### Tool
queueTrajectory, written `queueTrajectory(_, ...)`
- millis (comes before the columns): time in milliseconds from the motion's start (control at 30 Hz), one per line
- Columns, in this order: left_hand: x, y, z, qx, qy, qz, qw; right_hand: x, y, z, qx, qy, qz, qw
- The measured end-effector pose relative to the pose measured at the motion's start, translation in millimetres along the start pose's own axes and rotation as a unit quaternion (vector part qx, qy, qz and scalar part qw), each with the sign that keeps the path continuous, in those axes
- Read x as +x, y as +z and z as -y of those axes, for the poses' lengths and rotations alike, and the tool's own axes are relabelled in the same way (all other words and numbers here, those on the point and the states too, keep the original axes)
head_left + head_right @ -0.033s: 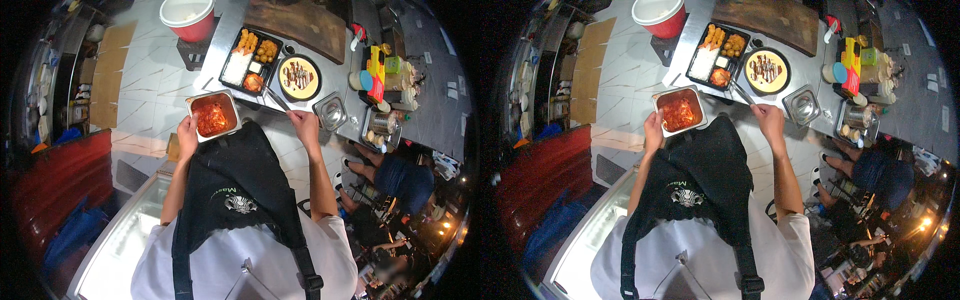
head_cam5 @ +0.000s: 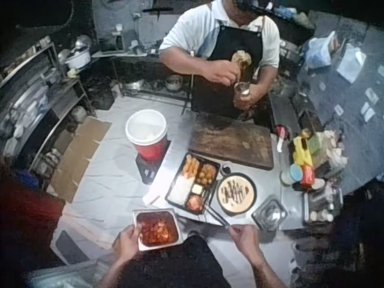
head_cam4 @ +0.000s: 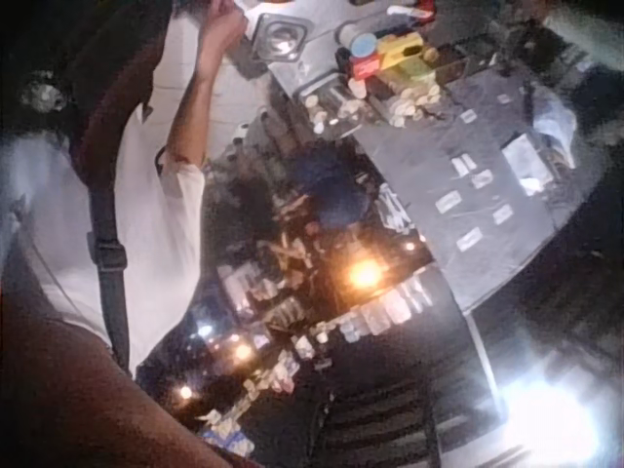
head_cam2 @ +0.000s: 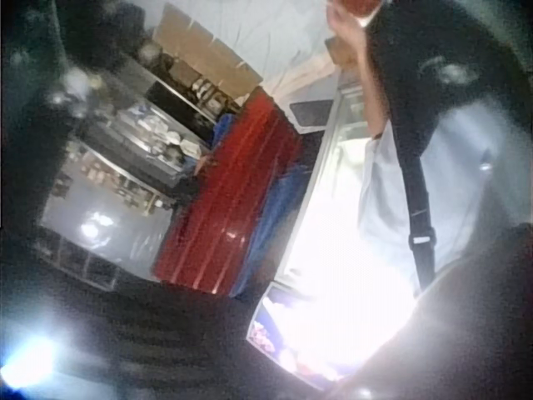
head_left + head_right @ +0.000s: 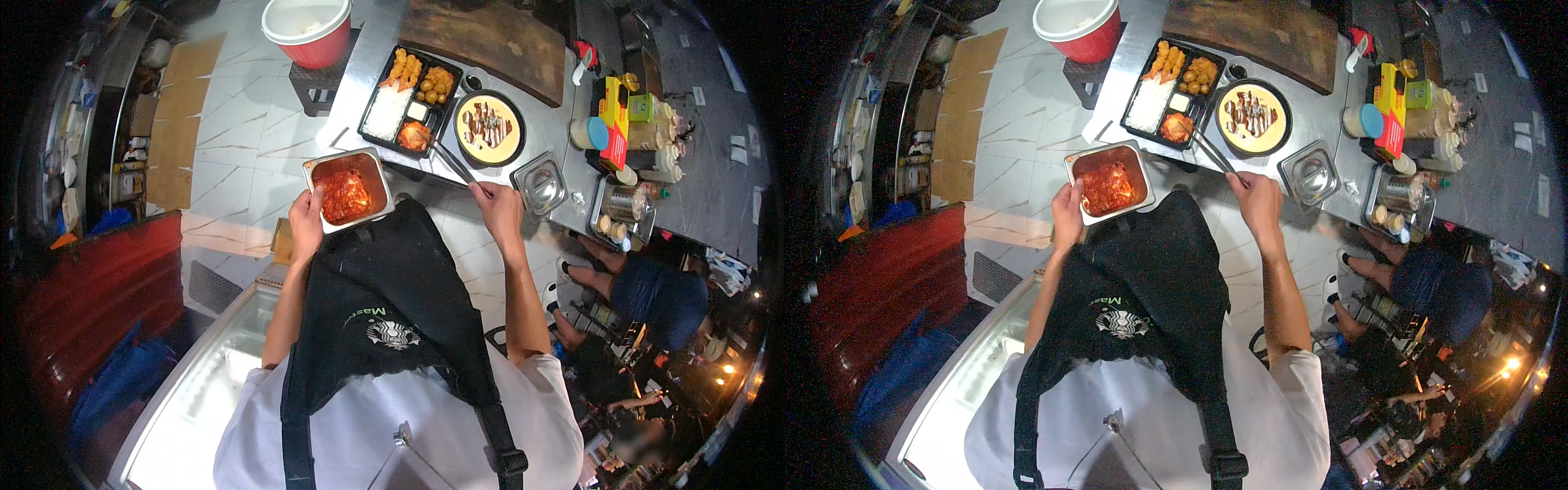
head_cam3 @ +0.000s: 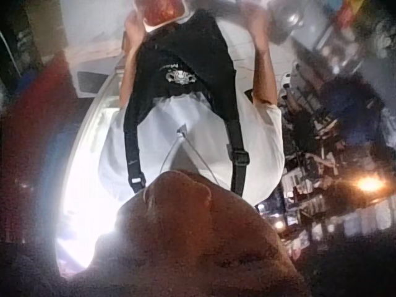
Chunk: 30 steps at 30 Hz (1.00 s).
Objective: The person assembles a food tray by placing various items including fried food, rice, and a red sauce into compartments. They then add chopsticks and napkins before handing the tray to a customer.
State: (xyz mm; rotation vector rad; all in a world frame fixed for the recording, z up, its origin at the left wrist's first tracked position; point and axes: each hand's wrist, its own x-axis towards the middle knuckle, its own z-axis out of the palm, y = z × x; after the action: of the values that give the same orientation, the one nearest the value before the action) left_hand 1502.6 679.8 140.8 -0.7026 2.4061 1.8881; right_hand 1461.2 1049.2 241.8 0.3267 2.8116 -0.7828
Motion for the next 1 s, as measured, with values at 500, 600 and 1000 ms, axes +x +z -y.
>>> queueTrajectory(500,-3.1,-8.6,6.4,0.019,-0.009,-0.013,1.000,-0.1,18.4,11.5,-0.157,-0.148,-0.068,0.974)
queueTrajectory(600,-6.2,-8.4,0.6,0.007,-0.013,-0.026,1.000,0.6,15.0,9.7,-0.150,-0.160,-0.071,0.973)
queueTrajectory(1000,-8.2,-16.6,-7.3,0.030,-0.016,-0.001,0.999,-1.6,14.9,10.1,-0.177,-0.210,-0.060,0.960)
